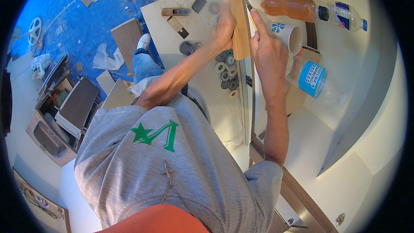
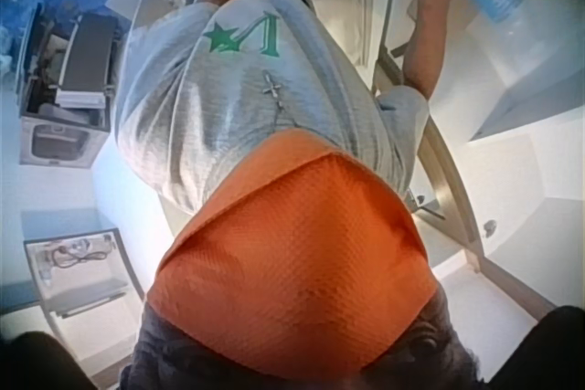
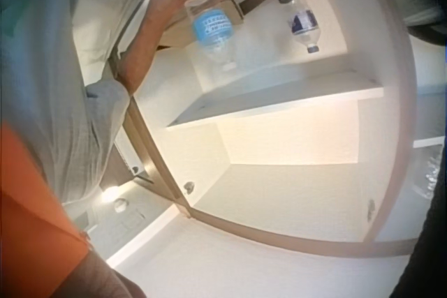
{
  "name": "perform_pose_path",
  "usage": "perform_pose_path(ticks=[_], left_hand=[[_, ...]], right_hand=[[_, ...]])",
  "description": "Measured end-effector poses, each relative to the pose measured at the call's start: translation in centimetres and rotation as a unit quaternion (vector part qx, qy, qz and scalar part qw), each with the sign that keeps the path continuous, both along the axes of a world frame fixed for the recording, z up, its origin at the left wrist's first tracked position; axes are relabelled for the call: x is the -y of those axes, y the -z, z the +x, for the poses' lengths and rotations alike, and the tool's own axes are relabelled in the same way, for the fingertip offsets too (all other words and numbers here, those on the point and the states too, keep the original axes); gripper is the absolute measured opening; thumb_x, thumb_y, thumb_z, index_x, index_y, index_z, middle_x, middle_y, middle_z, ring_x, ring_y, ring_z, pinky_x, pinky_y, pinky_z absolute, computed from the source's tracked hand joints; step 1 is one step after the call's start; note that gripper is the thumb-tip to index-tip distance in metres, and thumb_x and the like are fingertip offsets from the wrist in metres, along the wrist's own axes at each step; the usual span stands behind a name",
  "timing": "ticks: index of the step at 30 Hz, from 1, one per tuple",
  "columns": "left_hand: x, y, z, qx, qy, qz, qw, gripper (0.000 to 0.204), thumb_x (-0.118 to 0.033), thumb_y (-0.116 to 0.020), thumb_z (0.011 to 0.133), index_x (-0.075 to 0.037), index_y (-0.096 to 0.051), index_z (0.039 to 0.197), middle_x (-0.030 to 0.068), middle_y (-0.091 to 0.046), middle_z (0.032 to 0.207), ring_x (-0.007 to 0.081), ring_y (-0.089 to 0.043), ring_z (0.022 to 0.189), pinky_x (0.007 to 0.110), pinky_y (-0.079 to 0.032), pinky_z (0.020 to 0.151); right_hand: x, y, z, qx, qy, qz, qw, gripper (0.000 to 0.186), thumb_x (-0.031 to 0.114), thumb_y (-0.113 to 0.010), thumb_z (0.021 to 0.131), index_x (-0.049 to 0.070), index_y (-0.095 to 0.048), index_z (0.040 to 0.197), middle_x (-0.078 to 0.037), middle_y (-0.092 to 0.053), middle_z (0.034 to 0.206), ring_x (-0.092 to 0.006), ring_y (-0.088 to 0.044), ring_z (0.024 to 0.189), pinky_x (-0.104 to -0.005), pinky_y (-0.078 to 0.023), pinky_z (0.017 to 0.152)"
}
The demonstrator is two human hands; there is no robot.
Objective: The person uses a utility knife to cut a small wooden plank on a countertop. They then use a sanding block to smooth the edges of the cut wood.
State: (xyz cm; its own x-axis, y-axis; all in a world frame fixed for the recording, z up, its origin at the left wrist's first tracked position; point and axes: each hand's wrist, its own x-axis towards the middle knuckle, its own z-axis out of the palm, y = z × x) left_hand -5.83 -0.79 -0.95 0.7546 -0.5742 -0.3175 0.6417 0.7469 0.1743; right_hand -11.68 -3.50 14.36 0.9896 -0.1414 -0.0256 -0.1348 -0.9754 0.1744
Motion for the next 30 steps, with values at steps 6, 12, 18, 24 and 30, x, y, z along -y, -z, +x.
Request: perform_pose_path(ticks=[6, 12, 18, 24, 30], left_hand=[[0.2, -0.7, -1.0, -0.025, 0.044, -0.055, 0.997, 0.062, -0.064, -0.027, 0.104, -0.010, -0.051, 0.125, 0.0080, -0.060, 0.113, 0.0223, -0.063, 0.104, 0.041, -0.054, 0.089], [0.4, -1.1, -1.8, -0.024, 0.049, -0.090, 0.994, 0.068, -0.064, -0.021, 0.104, -0.008, -0.053, 0.125, 0.0117, -0.064, 0.109, 0.0232, -0.066, 0.098, 0.039, -0.058, 0.084], [1.3, -0.6, -2.8, -0.018, 0.051, -0.061, 0.997, 0.065, -0.061, -0.019, 0.105, -0.008, -0.052, 0.124, 0.0120, -0.062, 0.109, 0.0233, -0.065, 0.100, 0.041, -0.056, 0.087], [1.3, 0.1, -3.0, 0.026, 0.040, -0.055, 0.997, 0.070, -0.070, -0.023, 0.102, -0.012, -0.046, 0.134, 0.0088, -0.057, 0.121, 0.0248, -0.060, 0.113, 0.045, -0.053, 0.095], [1.3, 0.3, -3.1, 0.038, 0.033, -0.071, 0.996, 0.070, -0.071, -0.025, 0.102, -0.011, -0.047, 0.130, 0.0097, -0.058, 0.116, 0.0227, -0.062, 0.108, 0.041, -0.056, 0.091]], right_hand=[[0.4, 0.1, -1.1, -0.010, 0.042, 0.024, 0.999, 0.056, 0.013, -0.058, 0.095, 0.028, -0.051, 0.148, -0.017, -0.068, 0.073, -0.0357, -0.068, 0.065, -0.0507, -0.053, 0.062], [0.9, 0.3, -1.6, -0.018, 0.094, 0.065, 0.993, 0.054, 0.015, -0.057, 0.097, 0.033, -0.051, 0.147, -0.018, -0.073, 0.094, -0.0377, -0.070, 0.082, -0.0499, -0.054, 0.073], [2.1, 0.4, -1.9, 0.019, 0.062, 0.093, 0.994, 0.052, 0.015, -0.058, 0.096, 0.032, -0.054, 0.145, -0.018, -0.072, 0.088, -0.0386, -0.070, 0.078, -0.0507, -0.054, 0.071], [1.7, 0.9, -1.8, 0.014, 0.066, 0.085, 0.994, 0.051, 0.017, -0.057, 0.096, 0.029, -0.053, 0.145, -0.019, -0.070, 0.078, -0.0396, -0.070, 0.072, -0.0521, -0.054, 0.068], [0.7, 0.7, -1.9, 0.017, 0.074, 0.059, 0.995, 0.052, 0.016, -0.056, 0.096, 0.029, -0.051, 0.146, -0.019, -0.068, 0.072, -0.0400, -0.068, 0.069, -0.0526, -0.054, 0.068]])
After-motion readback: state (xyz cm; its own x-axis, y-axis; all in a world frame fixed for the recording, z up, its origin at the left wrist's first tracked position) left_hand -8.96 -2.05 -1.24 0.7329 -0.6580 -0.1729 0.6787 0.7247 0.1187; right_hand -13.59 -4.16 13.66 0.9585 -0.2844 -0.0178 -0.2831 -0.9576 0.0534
